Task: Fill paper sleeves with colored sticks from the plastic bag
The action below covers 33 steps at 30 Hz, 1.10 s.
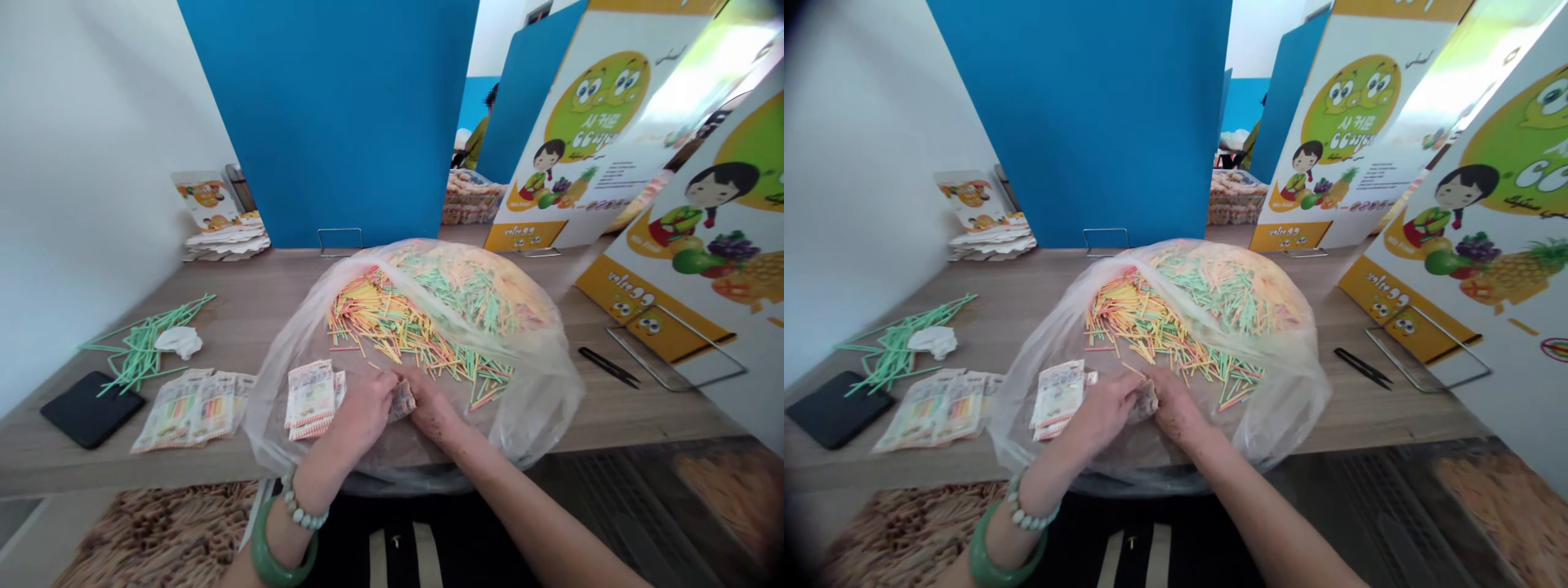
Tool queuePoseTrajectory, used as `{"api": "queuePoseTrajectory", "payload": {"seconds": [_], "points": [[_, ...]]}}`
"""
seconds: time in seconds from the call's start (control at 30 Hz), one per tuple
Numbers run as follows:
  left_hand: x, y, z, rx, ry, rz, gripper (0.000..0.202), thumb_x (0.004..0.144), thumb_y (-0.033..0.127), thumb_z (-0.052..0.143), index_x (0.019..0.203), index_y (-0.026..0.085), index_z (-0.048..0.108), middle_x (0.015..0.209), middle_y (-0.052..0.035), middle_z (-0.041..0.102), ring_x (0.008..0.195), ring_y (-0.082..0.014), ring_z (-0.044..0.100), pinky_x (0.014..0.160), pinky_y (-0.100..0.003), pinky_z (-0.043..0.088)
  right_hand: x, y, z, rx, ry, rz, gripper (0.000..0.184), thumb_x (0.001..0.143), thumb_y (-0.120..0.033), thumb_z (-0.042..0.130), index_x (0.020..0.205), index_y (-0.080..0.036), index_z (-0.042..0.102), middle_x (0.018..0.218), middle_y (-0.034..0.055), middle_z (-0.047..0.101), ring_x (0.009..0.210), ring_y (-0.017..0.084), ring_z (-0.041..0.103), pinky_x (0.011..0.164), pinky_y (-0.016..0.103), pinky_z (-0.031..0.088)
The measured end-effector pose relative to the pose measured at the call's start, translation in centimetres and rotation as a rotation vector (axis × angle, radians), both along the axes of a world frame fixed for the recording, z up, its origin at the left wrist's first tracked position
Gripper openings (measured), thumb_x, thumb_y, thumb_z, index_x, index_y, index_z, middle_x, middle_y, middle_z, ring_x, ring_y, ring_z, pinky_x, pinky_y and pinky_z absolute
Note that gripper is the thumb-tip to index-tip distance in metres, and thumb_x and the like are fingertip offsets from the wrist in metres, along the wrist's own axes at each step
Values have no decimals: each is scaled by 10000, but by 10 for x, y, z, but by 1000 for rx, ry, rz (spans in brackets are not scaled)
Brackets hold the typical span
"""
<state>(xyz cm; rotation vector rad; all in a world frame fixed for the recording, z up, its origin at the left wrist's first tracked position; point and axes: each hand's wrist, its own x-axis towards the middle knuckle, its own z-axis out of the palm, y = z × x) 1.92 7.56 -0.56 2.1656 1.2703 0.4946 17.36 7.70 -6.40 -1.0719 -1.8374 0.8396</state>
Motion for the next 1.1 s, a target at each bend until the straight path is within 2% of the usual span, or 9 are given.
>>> {"api": "queuePoseTrajectory", "payload": {"seconds": [0.17, 0.37, 0.43, 0.57, 0.63, 0.73, 0.93, 1.03, 1.1], "points": [[-8, 5, -3, -88, -107, 11, 169, 874, 165, 452, 719, 198, 514, 737, -16, 604, 737, -187, 568, 708, -297, 397, 4, 2, -6, -9, -28, -22, 162, 840, -220, 563, 947, -204, 684, 983, 65, 700, 945, 216, 606, 886, 342, 448], [-35, 26, 3, -27, -247, 323, 214, 874, 282, 487, 677, 206, 449, 645, 33, 497, 661, -163, 497, 639, -277, 368, 15, 4, 5, -135, 112, -160, 245, 791, -191, 487, 968, -219, 655, 961, 30, 674, 946, 209, 598, 878, 329, 437], [-33, 26, 4, -6, -291, 276, 192, 878, 271, 500, 700, 199, 491, 739, 8, 580, 734, -170, 551, 681, -280, 415, 16, 5, 6, -163, 129, -176, 259, 775, -193, 501, 981, -217, 656, 967, 27, 679, 953, 211, 602, 881, 330, 432], [-11, 11, 5, 95, -191, -4, 141, 890, 181, 518, 783, 182, 609, 1199, -92, 655, 1067, -217, 611, 933, -348, 458, 13, 7, 3, -84, 123, -111, 167, 798, -196, 517, 870, -207, 667, 850, 15, 670, 819, 185, 589, 786, 303, 438], [0, 1, 8, 137, -15, -85, 175, 897, 126, 483, 864, 179, 647, 1155, -116, 684, 1056, -248, 626, 963, -406, 451, 11, 7, 2, -44, 130, -73, 147, 835, -226, 515, 797, -203, 655, 809, 14, 658, 777, 174, 570, 754, 292, 438], [4, -9, 19, 138, 184, -71, 219, 902, 118, 457, 902, 178, 667, 947, -105, 724, 922, -270, 655, 911, -439, 465, 11, 6, -1, -12, 122, -75, 158, 843, -239, 508, 786, -201, 650, 816, 24, 657, 798, 181, 571, 758, 294, 442], [-19, -12, 34, -157, -172, 54, 223, 904, 301, 493, 918, 204, 693, 915, -46, 737, 885, -226, 673, 812, -329, 528, 5, 10, -10, -92, 174, -143, 138, 798, -250, 580, 899, -217, 669, 879, 31, 676, 858, 206, 602, 813, 325, 478], [-19, -13, 23, -77, -157, 3, 226, 864, 334, 531, 830, 209, 716, 1187, -83, 704, 1092, -282, 641, 945, -398, 524, 4, 1, 10, -117, 163, -77, 128, 861, -294, 575, 893, -241, 687, 866, 19, 690, 852, 207, 626, 823, 339, 513], [-6, -4, 15, 106, -137, -57, 192, 839, 367, 589, 885, 249, 734, 1137, -76, 714, 1051, -295, 654, 914, -421, 551, 11, -13, 35, -75, 70, -7, 177, 944, -314, 520, 969, -273, 690, 997, 16, 705, 955, 206, 639, 896, 364, 516]]}}
